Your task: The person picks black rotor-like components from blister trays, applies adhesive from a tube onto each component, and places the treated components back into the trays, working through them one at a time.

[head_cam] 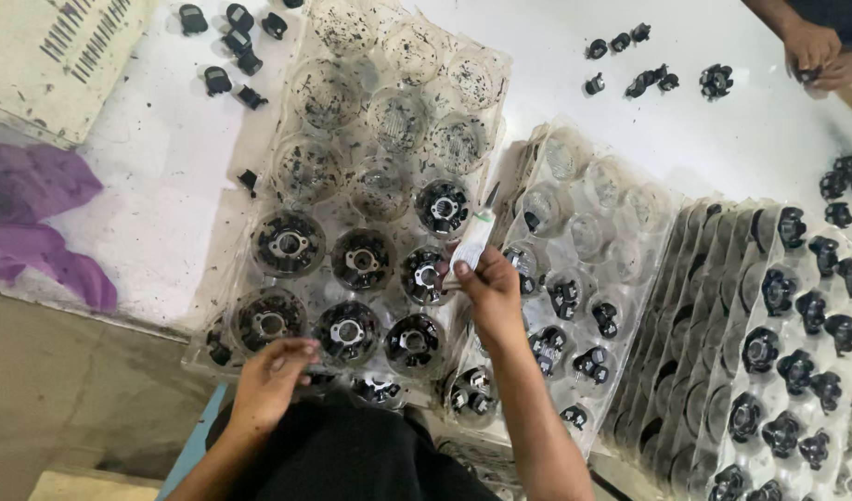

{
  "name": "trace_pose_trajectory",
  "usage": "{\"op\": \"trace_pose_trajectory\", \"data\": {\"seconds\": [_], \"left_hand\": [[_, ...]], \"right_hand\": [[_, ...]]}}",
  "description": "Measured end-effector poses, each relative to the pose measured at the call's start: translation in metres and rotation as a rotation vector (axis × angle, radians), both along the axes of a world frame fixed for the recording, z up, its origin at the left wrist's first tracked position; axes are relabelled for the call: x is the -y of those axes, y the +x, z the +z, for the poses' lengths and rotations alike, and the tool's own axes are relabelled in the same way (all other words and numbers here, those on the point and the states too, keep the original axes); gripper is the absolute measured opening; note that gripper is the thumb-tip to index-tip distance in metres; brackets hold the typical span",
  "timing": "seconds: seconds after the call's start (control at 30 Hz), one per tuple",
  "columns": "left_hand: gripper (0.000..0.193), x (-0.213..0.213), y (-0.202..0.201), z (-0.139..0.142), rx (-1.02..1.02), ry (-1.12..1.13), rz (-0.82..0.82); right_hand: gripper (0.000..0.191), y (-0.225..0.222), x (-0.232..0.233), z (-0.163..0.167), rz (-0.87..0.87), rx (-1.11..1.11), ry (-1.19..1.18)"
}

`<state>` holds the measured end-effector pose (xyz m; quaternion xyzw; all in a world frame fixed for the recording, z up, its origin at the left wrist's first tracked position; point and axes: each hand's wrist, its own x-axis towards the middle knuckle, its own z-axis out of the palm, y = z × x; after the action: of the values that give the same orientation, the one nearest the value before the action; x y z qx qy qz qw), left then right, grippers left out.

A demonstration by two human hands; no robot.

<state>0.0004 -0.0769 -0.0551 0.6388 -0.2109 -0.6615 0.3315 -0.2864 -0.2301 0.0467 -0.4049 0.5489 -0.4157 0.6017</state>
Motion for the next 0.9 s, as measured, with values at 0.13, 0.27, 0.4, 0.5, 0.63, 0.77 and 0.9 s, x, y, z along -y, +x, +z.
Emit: {"op": "trace_pose_trajectory", "data": {"seconds": [0.13, 0.27, 0.4, 0.5, 0.63, 0.77, 0.9], "left_hand": [[0.027, -0.036, -0.005, -0.037, -0.023, 0.25, 0.298], [0.026, -0.053, -0.02, -0.057, -0.026, 0.28, 0.454], [0.028, -0.063, -0.037, -0.063, 0.009, 0.185, 0.588], [0.04, -0.064, -0.05, -0.063, 0.078, 0.117, 0.687], [0.049, -0.061, -0.063, -0.059, 0.082, 0.194, 0.676], [0.028, -0.064, -0.069, -0.053, 0.087, 0.134, 0.659], [0.031, -0.059, -0.075, -0.054, 0.126, 0.054, 0.702]], "right_hand": [[0.014, -0.026, 0.057, -0.029, 0.069, -0.051, -0.081], [0.022, -0.04, 0.127, -0.054, 0.027, -0.147, -0.099], [0.03, -0.039, 0.199, -0.072, -0.057, -0.207, -0.169], [0.039, -0.038, 0.251, -0.081, -0.056, -0.416, -0.178], [0.046, -0.026, 0.309, -0.098, -0.093, -0.728, -0.212], [0.047, -0.01, 0.346, -0.115, -0.013, -1.058, -0.73], [0.051, 0.001, 0.364, -0.125, 0.178, -1.231, -1.017]]}}
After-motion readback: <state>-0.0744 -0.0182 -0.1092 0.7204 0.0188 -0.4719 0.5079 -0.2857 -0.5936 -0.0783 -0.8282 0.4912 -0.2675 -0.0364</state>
